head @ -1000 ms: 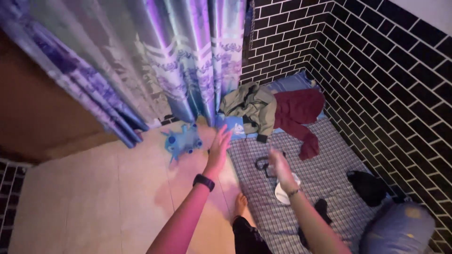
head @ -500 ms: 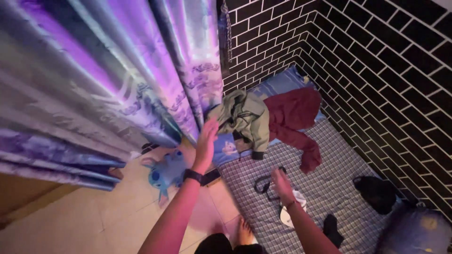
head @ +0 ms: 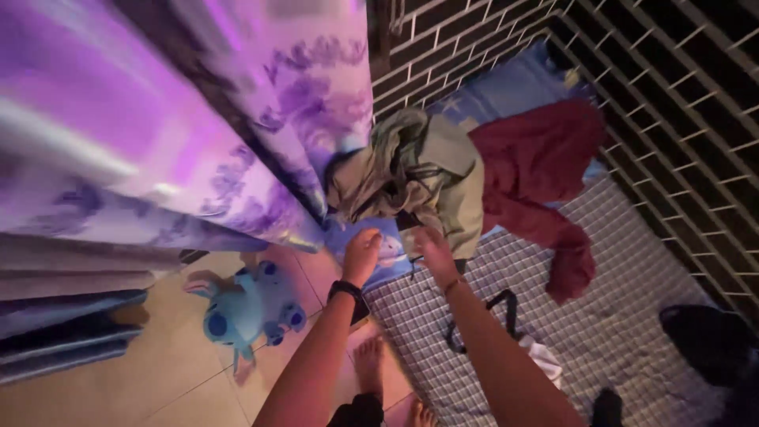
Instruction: Hanging several pieces of clothing on hangers and then onto a clothing rack in a bedroom.
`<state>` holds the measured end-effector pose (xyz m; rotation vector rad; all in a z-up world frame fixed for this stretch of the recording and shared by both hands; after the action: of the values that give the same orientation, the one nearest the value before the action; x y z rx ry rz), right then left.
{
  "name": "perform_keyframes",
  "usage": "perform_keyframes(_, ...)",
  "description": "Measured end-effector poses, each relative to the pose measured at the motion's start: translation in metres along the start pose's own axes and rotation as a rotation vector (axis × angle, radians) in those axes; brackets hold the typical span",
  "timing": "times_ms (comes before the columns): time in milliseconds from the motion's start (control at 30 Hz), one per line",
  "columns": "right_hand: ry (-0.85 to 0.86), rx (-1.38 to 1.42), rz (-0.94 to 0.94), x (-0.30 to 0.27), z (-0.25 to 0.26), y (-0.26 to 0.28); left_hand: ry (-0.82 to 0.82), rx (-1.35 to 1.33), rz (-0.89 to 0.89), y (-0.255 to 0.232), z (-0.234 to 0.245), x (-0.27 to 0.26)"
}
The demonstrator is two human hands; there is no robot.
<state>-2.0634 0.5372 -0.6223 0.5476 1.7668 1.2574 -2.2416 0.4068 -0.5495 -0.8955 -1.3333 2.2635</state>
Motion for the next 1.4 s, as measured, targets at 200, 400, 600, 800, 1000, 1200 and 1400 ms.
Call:
perform_keyframes(200, 0.053, 0.105, -0.06, 0.099, -0.027, -0.093, -0.08, 0.178, 0.006, 0.113, -0.042, 0.077)
perform_keyframes(400, 0.38, -0.458, 0.797, 0.189, -0.069, -0.112, -0.144, -0.088, 0.105, 0.181, -0.032, 0.086)
perform_keyframes(600, 0.172, 0.67, 0.042, 0.255, -0.054, -0.225, -0.092, -0.118, 0.222, 0.22, -0.027, 0.064)
perform_keyframes(800, 0.093, 0.776, 0.03, 0.117, -0.039, -0.034, -0.041, -0.309, 0.352, 0.201, -0.023, 0.039)
perform_keyframes(1000, 0.067, 0.907, -0.036, -0.003, 0.004, 0.184, -0.309, 0.047, 0.205, 0.063, 0.011, -0.008)
perform_keyframes(1200, 0.222, 0.62, 0.197, -0.1, 0.074, 0.382, -0.457, 0.007, -0.363, -0.259, 0.053, -0.143)
perform_keyframes(1400, 0.297, 0.155, 0.367, -0.248, 0.123, 0.571, -0.247, -0.25, -0.879, -0.525, 0.036, -0.286)
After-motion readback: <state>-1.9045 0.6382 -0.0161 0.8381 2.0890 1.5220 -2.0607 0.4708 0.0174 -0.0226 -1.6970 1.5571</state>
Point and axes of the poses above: each hand's wrist, its own x-axis towards the middle knuckle, its own z-axis out of the back of the hand, y = z × x, the point moved 9 cm from there along x, towards the middle knuckle, and after that the axes turned 14 degrees about z, right-handed, at the moved point
